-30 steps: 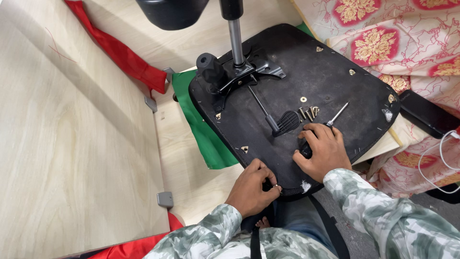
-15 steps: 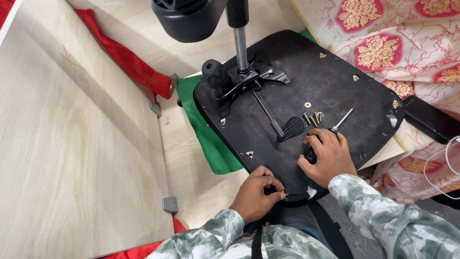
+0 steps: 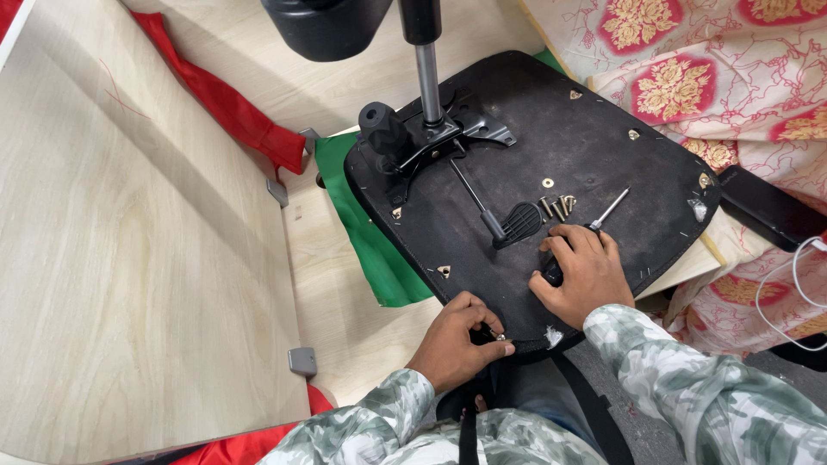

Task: The person uses a screwdriver to tighten screws into the underside of an overturned chair seat. They repeatedly insert and tighten screws at different locations on the seat base.

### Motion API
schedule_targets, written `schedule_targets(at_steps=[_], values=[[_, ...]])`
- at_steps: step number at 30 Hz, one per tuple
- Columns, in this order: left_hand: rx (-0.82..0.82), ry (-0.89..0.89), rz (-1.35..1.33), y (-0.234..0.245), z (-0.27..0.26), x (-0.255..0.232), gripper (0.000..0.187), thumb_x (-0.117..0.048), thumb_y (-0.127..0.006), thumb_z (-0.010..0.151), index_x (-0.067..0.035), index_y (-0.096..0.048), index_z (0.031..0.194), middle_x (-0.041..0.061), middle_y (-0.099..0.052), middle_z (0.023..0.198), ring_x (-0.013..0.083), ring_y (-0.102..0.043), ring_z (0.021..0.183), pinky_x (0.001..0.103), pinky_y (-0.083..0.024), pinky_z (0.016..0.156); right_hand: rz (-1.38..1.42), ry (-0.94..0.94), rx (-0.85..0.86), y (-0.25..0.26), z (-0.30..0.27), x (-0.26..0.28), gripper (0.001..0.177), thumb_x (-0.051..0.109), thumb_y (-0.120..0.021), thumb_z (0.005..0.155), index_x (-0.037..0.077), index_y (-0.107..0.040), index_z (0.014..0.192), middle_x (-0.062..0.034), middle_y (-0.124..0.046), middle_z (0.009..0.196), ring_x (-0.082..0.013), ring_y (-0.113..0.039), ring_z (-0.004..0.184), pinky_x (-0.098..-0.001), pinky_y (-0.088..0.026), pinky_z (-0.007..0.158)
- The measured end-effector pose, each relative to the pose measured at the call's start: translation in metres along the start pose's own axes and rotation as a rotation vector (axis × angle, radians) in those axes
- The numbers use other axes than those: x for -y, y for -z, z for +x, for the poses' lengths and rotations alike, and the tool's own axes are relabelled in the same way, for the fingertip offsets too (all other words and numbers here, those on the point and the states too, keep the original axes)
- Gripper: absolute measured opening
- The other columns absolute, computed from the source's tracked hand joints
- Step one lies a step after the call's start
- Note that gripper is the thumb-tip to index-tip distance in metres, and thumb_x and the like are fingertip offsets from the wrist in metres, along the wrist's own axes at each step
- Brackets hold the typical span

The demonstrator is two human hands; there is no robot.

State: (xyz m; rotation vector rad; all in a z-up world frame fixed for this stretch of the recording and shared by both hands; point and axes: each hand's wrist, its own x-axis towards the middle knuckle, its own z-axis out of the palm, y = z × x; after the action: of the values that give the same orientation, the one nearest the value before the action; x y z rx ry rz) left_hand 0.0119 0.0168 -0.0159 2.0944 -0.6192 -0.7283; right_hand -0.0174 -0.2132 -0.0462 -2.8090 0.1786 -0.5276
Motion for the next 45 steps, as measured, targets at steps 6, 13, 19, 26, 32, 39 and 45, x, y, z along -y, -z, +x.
schedule_targets(at_steps=[6,13,19,26,32,39,45], values=[[-0.044,-0.053,-0.057,-0.005,0.004,0.006,0.018,-0.017,-0.085,0.076,-0.005,-0.078,0.087,0.002,-0.057,0.099,0.0172,-0.058,0.091,0.032,-0.051,0.086,0.030,-0.021,-0.008,0.003,0.001,0.002,0.040,0.031,-0.071,0.071,0.007,-0.070,0.103,-0.0096,-0.064,0.124,-0.0269,-0.057,0.125,-0.0549,-0.033,0.114],[-0.022,-0.091,-0.071,-0.005,0.005,0.011,0.020,-0.013,-0.080,0.078,-0.008,-0.081,0.097,0.001,-0.058,0.105,0.0155,-0.063,0.096,0.030,-0.052,0.087,0.059,-0.014,-0.025,0.003,-0.001,0.002,0.040,0.031,-0.071,0.071,0.006,-0.070,0.103,-0.0094,-0.064,0.123,-0.0270,-0.057,0.125,-0.0537,-0.034,0.114],[-0.011,-0.031,0.000,0.002,0.000,-0.001,0.031,-0.018,-0.086,0.072,-0.010,-0.075,0.100,0.000,-0.059,0.104,0.0157,-0.060,0.097,0.030,-0.051,0.089,0.040,-0.010,-0.010,0.004,-0.001,0.001,0.041,0.033,-0.072,0.072,0.006,-0.070,0.103,-0.0097,-0.063,0.123,-0.0273,-0.057,0.124,-0.0542,-0.034,0.114],[-0.058,-0.045,-0.037,-0.004,0.001,0.001,0.022,-0.017,-0.086,0.073,-0.005,-0.074,0.087,0.001,-0.058,0.098,0.0165,-0.060,0.091,0.032,-0.052,0.086,0.042,-0.019,-0.001,0.003,-0.001,0.000,0.041,0.033,-0.072,0.073,0.006,-0.069,0.103,-0.0095,-0.063,0.123,-0.0273,-0.057,0.124,-0.0550,-0.033,0.114],[-0.028,0.013,-0.088,-0.005,0.003,0.004,0.017,-0.013,-0.083,0.075,-0.007,-0.079,0.090,0.000,-0.056,0.097,0.0158,-0.058,0.088,0.031,-0.051,0.082,0.034,-0.010,-0.001,0.005,0.001,0.002,0.042,0.033,-0.073,0.071,0.007,-0.069,0.103,-0.0113,-0.062,0.126,-0.0283,-0.055,0.125,-0.0560,-0.032,0.113],[-0.027,-0.020,-0.047,-0.004,0.003,0.000,0.019,-0.013,-0.081,0.076,-0.009,-0.080,0.094,0.000,-0.057,0.102,0.0168,-0.059,0.094,0.031,-0.050,0.086,0.061,-0.028,0.021,0.005,0.000,0.000,0.041,0.032,-0.073,0.072,0.006,-0.068,0.104,-0.0101,-0.063,0.124,-0.0271,-0.056,0.126,-0.0544,-0.033,0.115],[0.000,0.001,0.029,0.001,0.003,-0.004,0.029,-0.024,-0.088,0.072,-0.008,-0.073,0.091,0.000,-0.058,0.101,0.0165,-0.059,0.094,0.032,-0.051,0.087,0.060,-0.016,0.017,0.006,0.000,0.000,0.041,0.032,-0.073,0.072,0.006,-0.068,0.103,-0.0105,-0.063,0.123,-0.0272,-0.056,0.125,-0.0545,-0.033,0.113]])
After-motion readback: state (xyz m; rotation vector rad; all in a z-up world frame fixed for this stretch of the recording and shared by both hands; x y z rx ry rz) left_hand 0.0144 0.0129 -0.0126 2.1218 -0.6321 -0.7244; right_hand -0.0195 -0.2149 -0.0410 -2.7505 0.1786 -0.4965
